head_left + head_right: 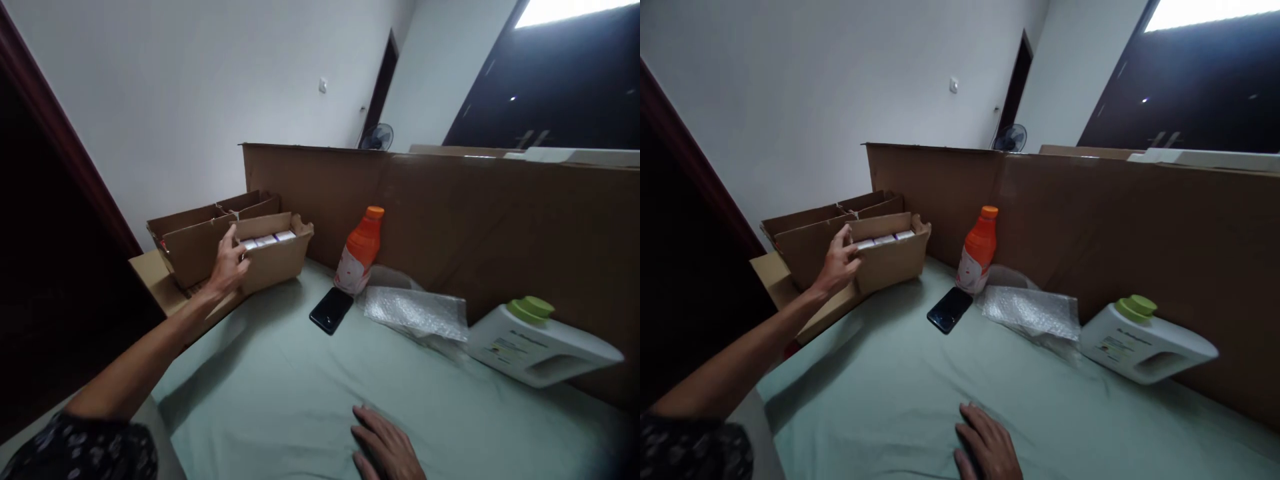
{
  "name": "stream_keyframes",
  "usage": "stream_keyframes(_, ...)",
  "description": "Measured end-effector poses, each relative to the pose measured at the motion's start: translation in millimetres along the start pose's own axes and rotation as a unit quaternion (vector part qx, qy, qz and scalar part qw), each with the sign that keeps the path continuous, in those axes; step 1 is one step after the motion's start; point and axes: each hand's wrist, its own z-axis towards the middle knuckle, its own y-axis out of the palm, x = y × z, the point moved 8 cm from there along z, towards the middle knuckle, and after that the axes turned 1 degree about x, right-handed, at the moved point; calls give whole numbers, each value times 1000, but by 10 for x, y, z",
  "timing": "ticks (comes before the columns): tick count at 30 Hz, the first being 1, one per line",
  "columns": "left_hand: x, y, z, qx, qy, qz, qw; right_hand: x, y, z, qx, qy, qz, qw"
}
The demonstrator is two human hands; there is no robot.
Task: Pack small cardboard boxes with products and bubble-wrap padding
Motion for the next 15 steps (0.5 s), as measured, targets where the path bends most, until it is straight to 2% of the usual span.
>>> stream_keyframes(4,87,-604,-1031,11,40,-90,995,55,-109,43,36,57,33,997)
stream_keyframes(7,93,-887,-1722,-4,16,-123,992,-24,-165,148,30,89,68,993)
stream_keyframes(9,20,-1018,-2073,24,-22,-177,984,-145,-130,241,-4,95,106,990)
stream_keyframes(11,-130,-1040,-2339,52,-75,-241,966,-303,-51,324,-44,91,144,984)
stream_keyframes(12,-228,-981,-2445,45,-111,-265,957,-385,-5,355,-61,89,162,981)
stream_keyframes(13,-332,-874,-2538,19,-152,-279,948,-464,39,379,-74,89,182,977)
stream_keyframes(15,-508,-572,-2710,-74,-225,-286,929,-592,101,406,-85,100,220,967)
